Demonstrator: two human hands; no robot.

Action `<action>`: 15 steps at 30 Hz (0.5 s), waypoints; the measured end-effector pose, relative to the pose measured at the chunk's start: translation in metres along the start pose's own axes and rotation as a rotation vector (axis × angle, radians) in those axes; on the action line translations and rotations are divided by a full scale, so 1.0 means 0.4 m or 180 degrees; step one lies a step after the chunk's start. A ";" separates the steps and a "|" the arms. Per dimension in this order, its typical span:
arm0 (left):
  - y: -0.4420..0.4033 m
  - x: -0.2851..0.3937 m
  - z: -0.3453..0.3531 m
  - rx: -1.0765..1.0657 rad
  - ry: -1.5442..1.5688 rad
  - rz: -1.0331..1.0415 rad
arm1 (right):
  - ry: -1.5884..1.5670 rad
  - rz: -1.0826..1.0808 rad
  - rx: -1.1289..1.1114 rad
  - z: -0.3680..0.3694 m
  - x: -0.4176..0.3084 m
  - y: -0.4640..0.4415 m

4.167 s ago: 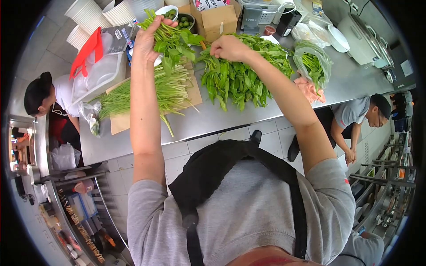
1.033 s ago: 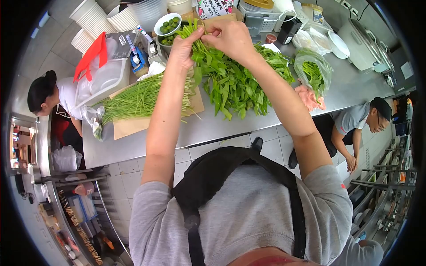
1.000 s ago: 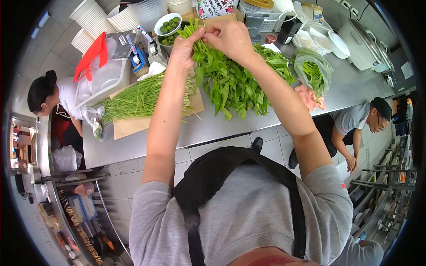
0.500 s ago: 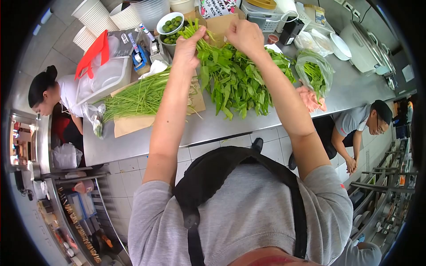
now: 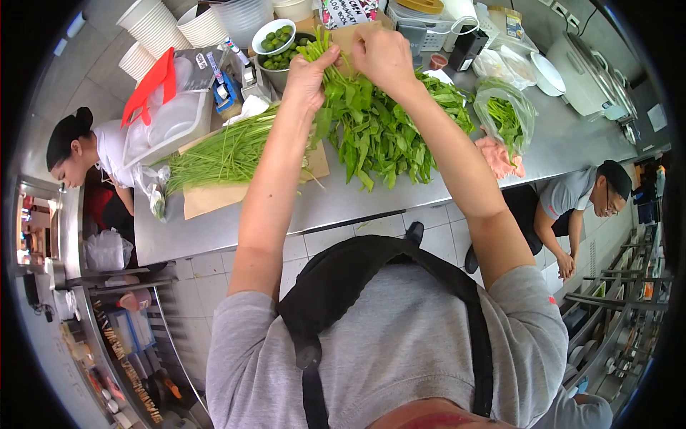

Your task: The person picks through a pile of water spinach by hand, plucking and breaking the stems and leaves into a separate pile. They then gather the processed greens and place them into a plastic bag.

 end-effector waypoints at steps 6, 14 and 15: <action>-0.014 0.016 -0.041 0.0270 0.0127 -0.0114 | 0.0857 0.0192 -0.0960 0.052 0.102 0.030; -0.010 -0.026 0.019 0.0071 -0.0029 -0.0140 | -0.0837 0.0504 -0.1321 0.006 -0.018 0.058; 0.001 -0.022 0.046 -0.0040 -0.0043 -0.0140 | -0.0690 0.0490 -0.1459 0.018 -0.020 0.064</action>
Point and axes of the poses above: each hand's wrist, its own y-axis away from the middle knuckle, its own z-axis out of the palm, x = y × z, the point moved 8 cm from there along -y, towards the middle knuckle, and after that the axes turned 3 degrees about z, right-handed, at the moved point
